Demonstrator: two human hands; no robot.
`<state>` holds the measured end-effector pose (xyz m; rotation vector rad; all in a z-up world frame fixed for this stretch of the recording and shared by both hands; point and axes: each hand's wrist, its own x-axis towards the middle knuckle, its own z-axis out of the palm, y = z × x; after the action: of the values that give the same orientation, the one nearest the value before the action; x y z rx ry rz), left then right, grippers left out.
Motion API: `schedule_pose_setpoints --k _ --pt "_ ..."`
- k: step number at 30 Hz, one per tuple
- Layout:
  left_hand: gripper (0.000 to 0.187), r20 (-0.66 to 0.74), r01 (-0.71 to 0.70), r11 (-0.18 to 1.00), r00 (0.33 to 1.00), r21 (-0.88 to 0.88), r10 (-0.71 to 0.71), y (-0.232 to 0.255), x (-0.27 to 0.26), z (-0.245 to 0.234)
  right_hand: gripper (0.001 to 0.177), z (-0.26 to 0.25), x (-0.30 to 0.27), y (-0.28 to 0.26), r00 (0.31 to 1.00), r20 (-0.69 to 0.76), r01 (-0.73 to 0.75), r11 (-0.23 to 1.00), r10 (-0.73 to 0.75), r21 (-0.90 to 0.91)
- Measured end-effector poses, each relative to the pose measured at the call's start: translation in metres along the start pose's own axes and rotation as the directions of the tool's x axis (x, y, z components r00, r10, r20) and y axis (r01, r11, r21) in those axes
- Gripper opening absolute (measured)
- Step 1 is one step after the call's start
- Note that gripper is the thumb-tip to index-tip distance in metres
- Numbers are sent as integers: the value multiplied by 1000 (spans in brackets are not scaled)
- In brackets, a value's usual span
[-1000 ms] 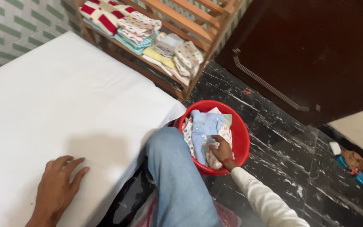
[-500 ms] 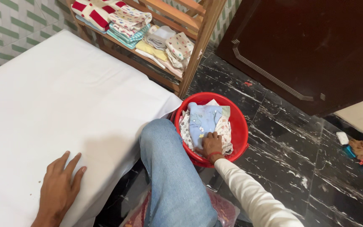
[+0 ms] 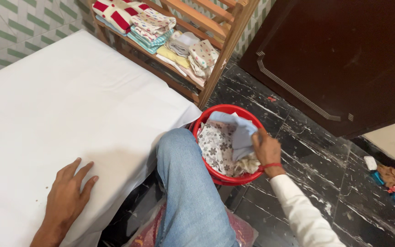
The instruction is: The person folds multiple small garments one by one on a white padded surface. They smooth each item, fold it into a compact rectangle, and place it on a nearby wooden rack. The garments include striped and patterned baby clothes.
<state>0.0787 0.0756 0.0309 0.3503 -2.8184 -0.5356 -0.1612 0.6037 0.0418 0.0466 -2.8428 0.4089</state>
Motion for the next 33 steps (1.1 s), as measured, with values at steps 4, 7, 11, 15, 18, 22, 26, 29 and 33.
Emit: schedule_pose_setpoints --k 4,7,11,15,18,22,26,29,33 --pt "43 29 51 998 998 -23 -50 3 2 0 23 -54 18 -29 999 -27 50 918 -42 393" --pt "42 11 76 989 997 -131 -76 13 6 -5 20 -88 31 -72 991 -33 112 685 -127 719" --pt "42 -96 43 919 992 -393 -87 46 9 -21 17 -130 39 -150 982 109 -57 309 -157 950" --pt "45 -144 -6 717 981 -697 -132 102 13 -50 23 -163 28 -228 912 71 34 248 -404 968" --pt "54 -146 -87 553 987 -829 -63 144 17 -70 26 -166 14 -275 881 134 27 332 -454 943" --pt "85 -232 -162 499 969 -851 -82 181 27 -91 33 -156 -7 -323 728 305 -144 298 -614 944" --pt "66 -153 -61 287 937 -956 -312 178 33 -93 50 -135 -26 -350 501 300 -168 249 -812 954" --pt "38 -44 -38 24 925 -999 -377 159 35 -85 81 -123 -39 -349 457 177 70 233 -872 970" --pt "25 17 -1 -41 905 -999 -425 137 31 -75 110 -108 -53 -329 429 28 611 313 -903 727"
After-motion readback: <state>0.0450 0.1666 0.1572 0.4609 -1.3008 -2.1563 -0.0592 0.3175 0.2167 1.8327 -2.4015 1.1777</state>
